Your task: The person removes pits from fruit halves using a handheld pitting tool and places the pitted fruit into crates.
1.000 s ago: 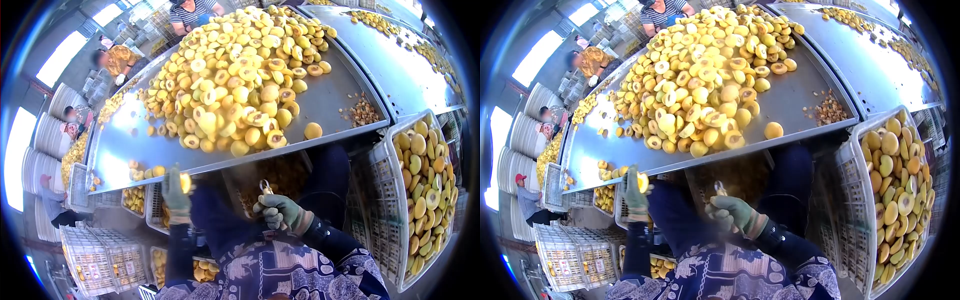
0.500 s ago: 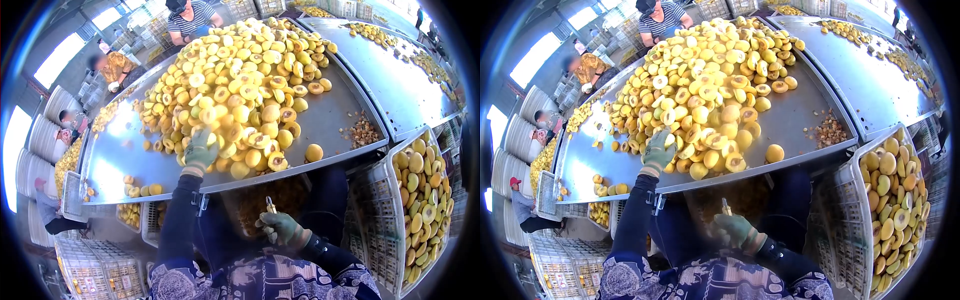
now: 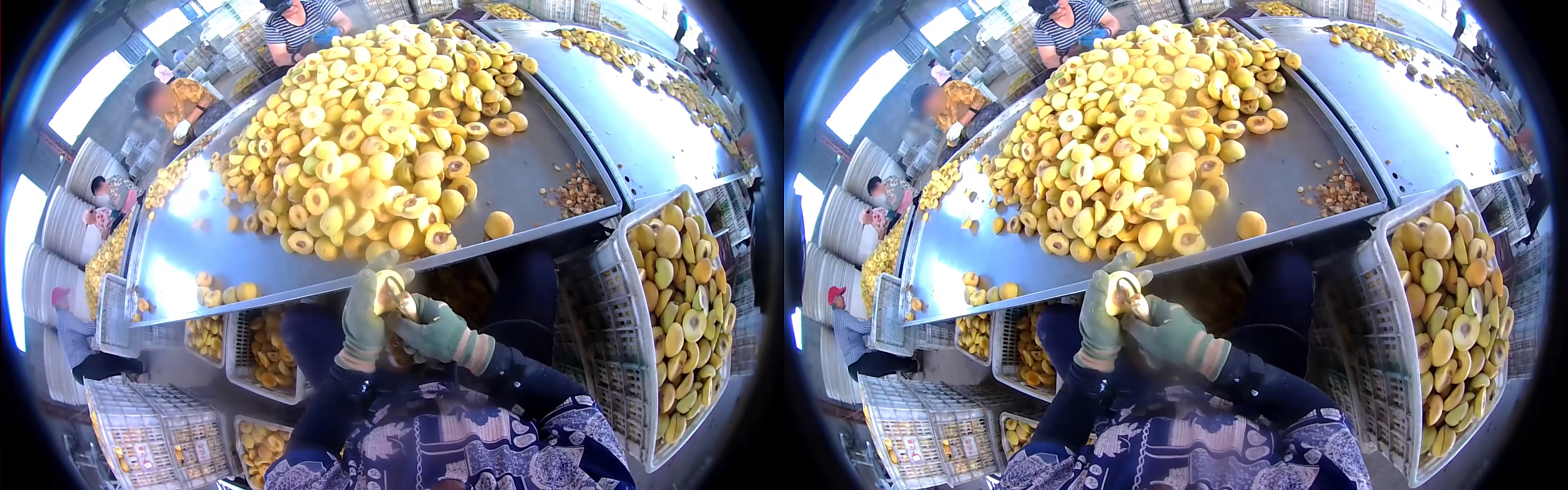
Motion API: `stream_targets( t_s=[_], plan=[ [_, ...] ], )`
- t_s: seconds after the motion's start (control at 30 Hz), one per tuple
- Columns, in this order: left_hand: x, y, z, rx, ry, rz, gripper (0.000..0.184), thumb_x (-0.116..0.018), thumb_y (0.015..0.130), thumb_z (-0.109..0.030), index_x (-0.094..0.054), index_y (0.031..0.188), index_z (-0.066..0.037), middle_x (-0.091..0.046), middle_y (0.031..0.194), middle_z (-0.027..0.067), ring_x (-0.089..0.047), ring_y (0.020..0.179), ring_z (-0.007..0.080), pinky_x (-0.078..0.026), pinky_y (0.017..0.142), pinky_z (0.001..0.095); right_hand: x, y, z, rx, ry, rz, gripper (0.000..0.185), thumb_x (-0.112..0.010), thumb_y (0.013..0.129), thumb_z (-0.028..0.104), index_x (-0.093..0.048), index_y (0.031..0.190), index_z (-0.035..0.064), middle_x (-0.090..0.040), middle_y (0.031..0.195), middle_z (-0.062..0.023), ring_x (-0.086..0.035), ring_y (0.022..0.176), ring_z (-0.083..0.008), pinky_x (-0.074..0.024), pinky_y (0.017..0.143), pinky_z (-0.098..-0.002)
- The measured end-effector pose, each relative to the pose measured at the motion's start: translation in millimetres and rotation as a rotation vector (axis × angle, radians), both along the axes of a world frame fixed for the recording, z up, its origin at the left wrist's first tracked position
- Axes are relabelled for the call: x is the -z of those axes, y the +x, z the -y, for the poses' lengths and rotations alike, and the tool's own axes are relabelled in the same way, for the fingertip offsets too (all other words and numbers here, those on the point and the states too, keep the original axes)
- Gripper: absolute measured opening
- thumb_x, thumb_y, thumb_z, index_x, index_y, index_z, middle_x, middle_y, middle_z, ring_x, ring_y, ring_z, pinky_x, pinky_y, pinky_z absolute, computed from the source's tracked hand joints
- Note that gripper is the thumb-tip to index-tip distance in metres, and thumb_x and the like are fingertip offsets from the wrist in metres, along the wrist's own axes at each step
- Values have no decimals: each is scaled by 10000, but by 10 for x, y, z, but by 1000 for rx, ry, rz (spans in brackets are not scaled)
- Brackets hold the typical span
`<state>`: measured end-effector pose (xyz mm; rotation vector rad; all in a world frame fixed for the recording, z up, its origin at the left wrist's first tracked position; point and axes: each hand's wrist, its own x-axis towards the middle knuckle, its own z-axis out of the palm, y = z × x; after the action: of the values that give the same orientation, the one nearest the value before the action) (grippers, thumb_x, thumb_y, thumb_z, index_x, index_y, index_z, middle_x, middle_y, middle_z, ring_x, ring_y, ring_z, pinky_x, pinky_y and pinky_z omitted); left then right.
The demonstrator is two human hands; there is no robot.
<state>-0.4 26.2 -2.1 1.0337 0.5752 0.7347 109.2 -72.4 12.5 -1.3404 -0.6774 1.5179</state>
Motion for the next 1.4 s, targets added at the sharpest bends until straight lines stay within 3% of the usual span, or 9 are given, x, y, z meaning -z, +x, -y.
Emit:
stream_targets(
  t_s=[0.1,0.27,0.43,0.67,0.77,0.93,1.03,1.17,1.4],
  plan=[
    [74,10,106,-23,70,-26,485,-381,1019,-336,-481,1299,48,-570,1242,159,-602,1079,283,-529,878,355,85,-1,98,-41,11,146,262,-605,921,293,-596,1041,60,-644,739,-9,-606,617,-111,-491,607,-256],
    [69,37,165,1,154,-95,441,-383,1026,-298,-542,1215,66,-595,1219,158,-648,971,259,-552,848,343,12,100,254,-112,116,42,325,-638,907,357,-586,1068,79,-621,734,-11,-555,548,-66,-478,457,-219],
    [12,51,185,73,72,-189,430,-395,1017,-289,-569,1173,72,-629,1156,148,-663,916,245,-565,804,333,-220,240,276,-196,-215,-180,266,-584,953,212,-579,1170,59,-609,1116,-52,-574,993,-144,-492,877,-268],
    [72,68,128,272,129,-269,443,-433,1012,-320,-567,1186,64,-635,1136,140,-665,900,233,-560,776,310,49,289,316,-245,-202,-268,283,-596,941,170,-563,1188,35,-602,1083,-72,-583,978,-160,-490,898,-255],
    [4,148,118,269,-90,-288,541,-447,996,-429,-566,1182,65,-619,1173,163,-671,907,281,-568,793,353,121,342,371,-270,-139,-348,258,-600,934,179,-577,1154,46,-616,1004,-59,-601,858,-146,-511,785,-243],
    [70,118,250,131,-11,-131,414,-469,1004,-286,-563,1212,59,-618,1199,152,-663,937,247,-559,839,359,128,300,428,-291,-44,-338,193,-647,883,232,-605,1035,120,-592,698,24,-507,488,-61,-382,417,-203],
    [4,81,243,183,-86,-180,378,-454,1008,-248,-574,1198,56,-622,1189,151,-664,916,239,-565,846,365,52,297,431,-319,-84,-348,192,-635,892,253,-621,1007,100,-588,702,20,-498,491,-53,-379,407,-190],
    [234,120,320,1,226,-94,367,-459,1003,-245,-581,1197,42,-620,1193,126,-652,930,219,-569,826,355,218,322,429,-385,-60,-800,219,-579,932,235,-635,964,25,-564,654,20,-470,438,-49,-355,357,-174],
    [180,184,397,-117,-120,2,318,-541,965,-200,-567,1256,-74,-638,1119,133,-664,884,185,-553,571,246,609,-63,436,-358,247,-1652,320,-399,1003,179,-562,1043,-93,-422,467,72,-373,294,-38,-365,296,-195]
  ],
)
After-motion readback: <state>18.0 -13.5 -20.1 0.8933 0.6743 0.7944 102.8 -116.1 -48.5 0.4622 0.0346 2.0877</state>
